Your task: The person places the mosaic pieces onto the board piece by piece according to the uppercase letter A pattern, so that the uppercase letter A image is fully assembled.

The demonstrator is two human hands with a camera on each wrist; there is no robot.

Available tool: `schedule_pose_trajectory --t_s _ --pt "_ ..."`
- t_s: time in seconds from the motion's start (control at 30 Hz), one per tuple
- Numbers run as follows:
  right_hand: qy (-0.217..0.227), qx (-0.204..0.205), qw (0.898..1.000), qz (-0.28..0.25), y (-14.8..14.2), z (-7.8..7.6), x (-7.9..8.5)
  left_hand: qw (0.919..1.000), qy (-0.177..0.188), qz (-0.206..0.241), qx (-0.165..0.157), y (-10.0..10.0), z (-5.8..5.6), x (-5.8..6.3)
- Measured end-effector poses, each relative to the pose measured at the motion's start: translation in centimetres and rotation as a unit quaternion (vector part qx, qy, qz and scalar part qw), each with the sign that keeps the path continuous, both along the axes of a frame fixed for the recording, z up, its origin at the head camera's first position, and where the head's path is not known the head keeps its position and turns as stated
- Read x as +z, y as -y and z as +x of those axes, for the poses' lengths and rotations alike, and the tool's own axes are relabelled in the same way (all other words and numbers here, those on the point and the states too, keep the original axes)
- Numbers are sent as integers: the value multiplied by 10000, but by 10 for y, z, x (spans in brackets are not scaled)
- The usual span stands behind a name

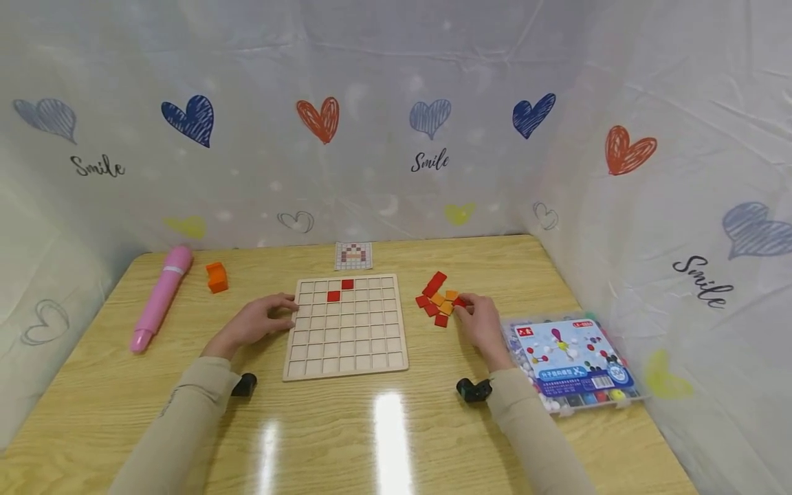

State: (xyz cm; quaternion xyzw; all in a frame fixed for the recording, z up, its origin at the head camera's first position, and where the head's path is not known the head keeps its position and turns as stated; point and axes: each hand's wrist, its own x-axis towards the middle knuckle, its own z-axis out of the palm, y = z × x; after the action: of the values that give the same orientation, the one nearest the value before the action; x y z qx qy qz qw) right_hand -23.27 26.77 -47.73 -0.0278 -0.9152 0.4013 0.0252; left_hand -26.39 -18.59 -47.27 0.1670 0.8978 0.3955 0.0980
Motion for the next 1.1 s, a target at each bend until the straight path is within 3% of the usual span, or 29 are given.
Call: schedule_pose_trajectory --t_s 0.17,0.47,0.63,0.9,1.1 --pt "-86 204 9994 -263 21 -7 8 10000 -29 14 8 0 -2 -2" --pt "-223 899 9957 -56 72 -31 26 10000 43 24 21 -1 -3 -1" --pt "184 1310 9906 -334 96 -42 29 10000 -3 -86 9 1 -2 2" --pt "401 1659 9851 -191 123 -55 21 9998 -31 -172 -16 1 -2 4" --pt "188 1978 9795 343 137 -63 14 9999 -30 -167 -15 0 -2 3"
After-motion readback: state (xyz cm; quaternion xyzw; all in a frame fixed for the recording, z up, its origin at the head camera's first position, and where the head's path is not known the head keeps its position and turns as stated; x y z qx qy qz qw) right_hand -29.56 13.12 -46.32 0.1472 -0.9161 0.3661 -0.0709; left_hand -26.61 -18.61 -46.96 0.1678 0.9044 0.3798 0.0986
